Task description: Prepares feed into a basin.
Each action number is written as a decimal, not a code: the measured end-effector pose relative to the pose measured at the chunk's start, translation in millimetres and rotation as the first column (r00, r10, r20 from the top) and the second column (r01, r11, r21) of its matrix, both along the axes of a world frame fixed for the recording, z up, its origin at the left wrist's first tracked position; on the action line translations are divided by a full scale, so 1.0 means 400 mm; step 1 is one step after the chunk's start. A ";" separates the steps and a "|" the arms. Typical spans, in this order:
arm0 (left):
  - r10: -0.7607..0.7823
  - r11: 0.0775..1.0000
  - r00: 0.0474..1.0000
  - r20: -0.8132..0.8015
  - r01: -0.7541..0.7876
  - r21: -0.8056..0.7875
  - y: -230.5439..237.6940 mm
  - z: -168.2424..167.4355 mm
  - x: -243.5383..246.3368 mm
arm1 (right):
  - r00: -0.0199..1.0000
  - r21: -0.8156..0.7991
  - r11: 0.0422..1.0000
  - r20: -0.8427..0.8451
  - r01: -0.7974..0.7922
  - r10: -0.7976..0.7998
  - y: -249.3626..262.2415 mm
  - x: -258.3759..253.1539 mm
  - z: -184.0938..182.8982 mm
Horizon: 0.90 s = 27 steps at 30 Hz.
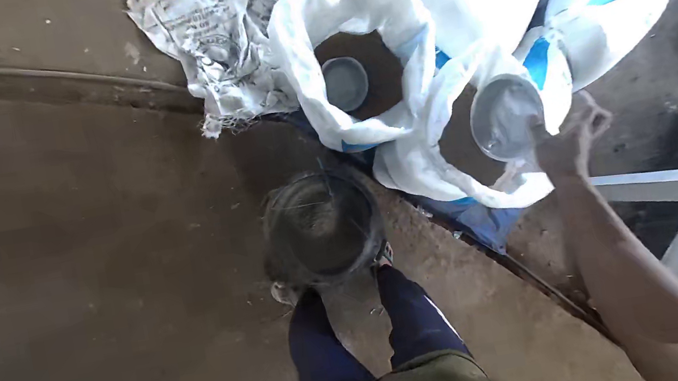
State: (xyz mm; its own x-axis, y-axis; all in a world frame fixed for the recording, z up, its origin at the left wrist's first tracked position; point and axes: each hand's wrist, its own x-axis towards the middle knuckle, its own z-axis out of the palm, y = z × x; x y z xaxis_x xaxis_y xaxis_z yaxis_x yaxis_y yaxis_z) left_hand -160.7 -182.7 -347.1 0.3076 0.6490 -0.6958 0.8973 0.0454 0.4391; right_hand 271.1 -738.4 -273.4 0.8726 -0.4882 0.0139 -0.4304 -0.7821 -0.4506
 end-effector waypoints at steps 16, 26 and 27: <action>-0.891 0.389 0.450 0.065 0.827 -0.406 0.113 -0.915 0.787 | 0.440 0.370 0.929 -0.838 0.027 0.321 0.790 -0.402 -1.146; -0.368 0.798 0.745 0.557 0.560 -0.222 -0.054 -1.371 0.980 | 0.980 0.134 0.986 -0.155 -0.100 0.121 0.769 -0.226 -1.532; -0.286 0.826 0.774 0.564 0.498 -0.264 -0.068 -1.376 0.988 | 0.965 0.186 0.976 -0.216 -0.111 0.151 0.772 -0.215 -1.538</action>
